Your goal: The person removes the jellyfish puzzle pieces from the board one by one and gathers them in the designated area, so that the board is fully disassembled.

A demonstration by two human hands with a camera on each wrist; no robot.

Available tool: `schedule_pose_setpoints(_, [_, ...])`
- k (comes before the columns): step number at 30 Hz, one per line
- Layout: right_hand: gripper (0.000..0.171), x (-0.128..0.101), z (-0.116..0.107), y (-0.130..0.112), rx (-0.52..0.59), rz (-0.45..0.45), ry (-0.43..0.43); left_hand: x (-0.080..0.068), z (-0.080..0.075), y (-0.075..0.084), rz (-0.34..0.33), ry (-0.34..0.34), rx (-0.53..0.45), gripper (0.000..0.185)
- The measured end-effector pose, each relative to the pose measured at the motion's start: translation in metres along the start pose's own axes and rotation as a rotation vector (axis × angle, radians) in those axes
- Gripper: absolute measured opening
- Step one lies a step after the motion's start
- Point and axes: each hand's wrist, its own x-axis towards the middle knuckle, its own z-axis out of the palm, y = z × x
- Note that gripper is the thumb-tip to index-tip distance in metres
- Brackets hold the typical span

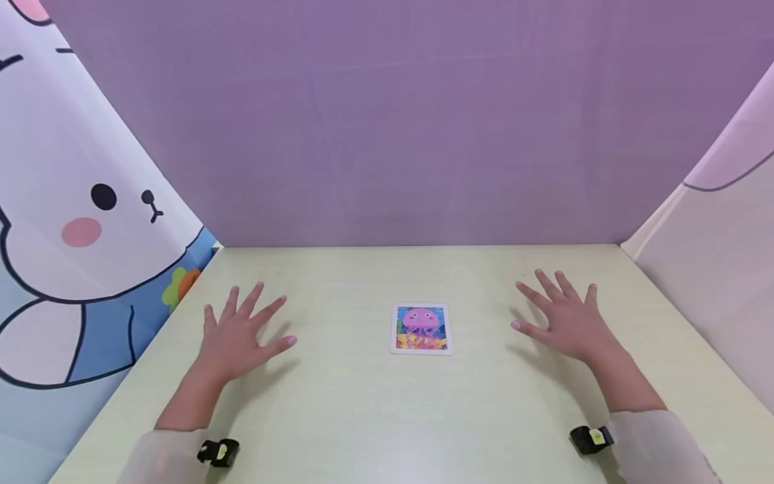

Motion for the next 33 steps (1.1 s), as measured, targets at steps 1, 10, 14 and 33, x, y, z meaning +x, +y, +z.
schedule_pose_setpoints(1, [0.077, 0.001, 0.0, -0.001, 0.008, -0.005, 0.004, 0.001, 0.0, 0.001, 0.002, -0.003, -0.016, 0.082])
schedule_pose_setpoints(10, [0.077, 0.0, -0.003, -0.016, 0.117, -0.055, 0.006, 0.004, 0.007, 0.015, 0.01, -0.029, -0.181, 0.077])
schedule_pose_setpoints(14, [0.075, 0.0, -0.003, -0.02, 0.169, -0.081, 0.02, 0.006, 0.006, 0.022, 0.024, -0.023, -0.246, 0.074])
schedule_pose_setpoints(33, [0.074, 0.013, 0.0, -0.047, 0.429, -0.197, 0.023, 0.02, 0.018, 0.049, 0.11, 0.033, -0.59, 0.069])
